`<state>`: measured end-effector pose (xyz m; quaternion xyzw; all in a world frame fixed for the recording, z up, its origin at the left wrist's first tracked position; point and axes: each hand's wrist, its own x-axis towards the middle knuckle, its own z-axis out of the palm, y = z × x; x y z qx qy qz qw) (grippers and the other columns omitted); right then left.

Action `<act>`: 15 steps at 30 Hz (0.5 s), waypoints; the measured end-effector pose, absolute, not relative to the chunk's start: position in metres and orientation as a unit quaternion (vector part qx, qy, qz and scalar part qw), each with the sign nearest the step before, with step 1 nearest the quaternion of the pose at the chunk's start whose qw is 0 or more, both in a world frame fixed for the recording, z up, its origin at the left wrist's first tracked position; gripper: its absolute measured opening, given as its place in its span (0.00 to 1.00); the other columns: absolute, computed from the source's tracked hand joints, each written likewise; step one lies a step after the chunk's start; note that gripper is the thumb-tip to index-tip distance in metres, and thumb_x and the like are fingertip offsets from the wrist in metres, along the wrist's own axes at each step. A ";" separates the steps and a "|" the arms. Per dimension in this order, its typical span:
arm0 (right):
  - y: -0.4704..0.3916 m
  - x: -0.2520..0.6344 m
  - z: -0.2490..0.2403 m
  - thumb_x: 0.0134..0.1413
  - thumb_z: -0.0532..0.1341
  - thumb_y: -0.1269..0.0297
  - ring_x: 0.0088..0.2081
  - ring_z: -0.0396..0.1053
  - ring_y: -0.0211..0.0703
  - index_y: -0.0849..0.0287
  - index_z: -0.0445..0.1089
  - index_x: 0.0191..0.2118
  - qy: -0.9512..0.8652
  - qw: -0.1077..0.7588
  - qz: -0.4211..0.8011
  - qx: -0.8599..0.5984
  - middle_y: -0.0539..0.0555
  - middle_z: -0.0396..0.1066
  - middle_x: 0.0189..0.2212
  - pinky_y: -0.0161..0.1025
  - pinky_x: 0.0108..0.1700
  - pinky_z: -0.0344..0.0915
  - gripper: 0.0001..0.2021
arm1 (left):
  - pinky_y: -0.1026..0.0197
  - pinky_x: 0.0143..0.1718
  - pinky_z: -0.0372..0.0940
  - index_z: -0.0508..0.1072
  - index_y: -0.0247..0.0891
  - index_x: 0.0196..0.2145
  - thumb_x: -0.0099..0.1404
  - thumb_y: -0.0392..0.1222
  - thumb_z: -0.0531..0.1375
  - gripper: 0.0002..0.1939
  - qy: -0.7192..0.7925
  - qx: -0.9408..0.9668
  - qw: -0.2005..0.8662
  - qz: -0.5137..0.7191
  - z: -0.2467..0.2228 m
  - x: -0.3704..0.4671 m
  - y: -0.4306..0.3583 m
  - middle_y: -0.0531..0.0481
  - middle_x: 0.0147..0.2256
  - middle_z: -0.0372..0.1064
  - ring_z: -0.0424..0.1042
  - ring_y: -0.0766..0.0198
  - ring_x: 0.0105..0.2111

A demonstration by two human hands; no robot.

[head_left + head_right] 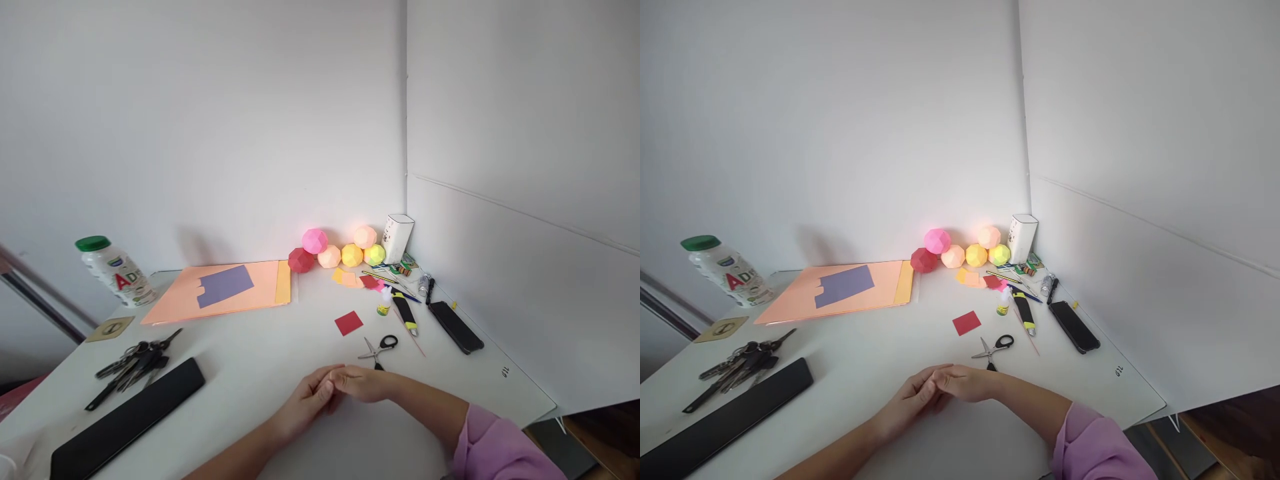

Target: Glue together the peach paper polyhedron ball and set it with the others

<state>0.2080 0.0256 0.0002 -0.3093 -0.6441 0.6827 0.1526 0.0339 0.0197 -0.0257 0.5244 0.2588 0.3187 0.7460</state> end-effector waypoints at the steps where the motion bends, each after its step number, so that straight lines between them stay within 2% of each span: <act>1: 0.025 0.212 -0.003 0.55 0.47 0.32 0.42 0.74 0.47 0.61 0.72 0.47 -0.633 0.174 0.684 -0.318 0.61 0.72 0.44 0.47 0.48 0.69 0.36 | 0.63 0.31 0.60 0.74 0.34 0.49 0.60 0.57 0.62 0.26 0.267 0.541 0.732 0.316 -0.024 0.036 0.021 0.44 0.33 0.73 0.66 0.64 0.27; 2: 0.024 0.216 -0.005 0.56 0.48 0.34 0.42 0.74 0.46 0.60 0.71 0.49 -0.627 0.187 0.684 -0.322 0.61 0.71 0.47 0.47 0.49 0.69 0.34 | 0.63 0.31 0.60 0.74 0.35 0.46 0.60 0.56 0.63 0.24 0.276 0.553 0.718 0.319 -0.023 0.038 0.023 0.45 0.34 0.73 0.67 0.64 0.29; 4: 0.019 0.224 -0.009 0.59 0.53 0.41 0.43 0.74 0.45 0.58 0.68 0.53 -0.639 0.200 0.666 -0.329 0.60 0.70 0.49 0.47 0.49 0.69 0.28 | 0.63 0.29 0.61 0.75 0.35 0.40 0.58 0.60 0.62 0.24 0.287 0.573 0.702 0.311 -0.025 0.044 0.024 0.49 0.27 0.72 0.66 0.65 0.25; 6: 0.014 0.234 -0.012 0.62 0.54 0.49 0.42 0.74 0.44 0.57 0.65 0.56 -0.697 0.220 0.592 -0.340 0.58 0.73 0.44 0.46 0.47 0.70 0.22 | 0.62 0.27 0.62 0.73 0.35 0.31 0.55 0.63 0.62 0.24 0.338 0.582 0.667 0.319 -0.030 0.047 0.025 0.50 0.23 0.70 0.67 0.65 0.23; 9: 0.009 0.251 -0.014 0.61 0.56 0.60 0.43 0.73 0.46 0.59 0.69 0.52 -0.809 0.280 0.356 -0.376 0.58 0.75 0.38 0.49 0.50 0.68 0.16 | 0.63 0.23 0.61 0.68 0.38 0.26 0.57 0.65 0.58 0.25 0.403 0.567 0.629 0.348 -0.035 0.046 0.024 0.53 0.19 0.68 0.66 0.66 0.19; 11: 0.007 0.266 -0.014 0.57 0.59 0.64 0.47 0.70 0.50 0.60 0.72 0.46 -0.842 0.289 0.212 -0.402 0.61 0.74 0.43 0.52 0.54 0.65 0.13 | 0.63 0.20 0.60 0.68 0.39 0.33 0.59 0.66 0.54 0.25 0.436 0.547 0.610 0.372 -0.032 0.040 0.025 0.56 0.15 0.64 0.64 0.65 0.16; 13: 0.004 0.282 -0.015 0.56 0.60 0.66 0.51 0.67 0.52 0.60 0.72 0.44 -0.859 0.260 0.140 -0.419 0.64 0.70 0.49 0.51 0.54 0.65 0.11 | 0.60 0.25 0.67 0.69 0.38 0.38 0.62 0.62 0.52 0.23 0.479 0.533 0.570 0.401 -0.022 0.035 0.030 0.53 0.20 0.70 0.71 0.62 0.21; 15: 0.001 0.300 -0.018 0.59 0.56 0.70 0.52 0.67 0.50 0.59 0.73 0.42 -0.870 0.235 0.099 -0.423 0.62 0.70 0.48 0.50 0.55 0.65 0.09 | 0.58 0.34 0.71 0.70 0.36 0.40 0.65 0.53 0.48 0.20 0.501 0.599 0.496 0.378 -0.007 0.034 0.042 0.44 0.34 0.76 0.77 0.58 0.33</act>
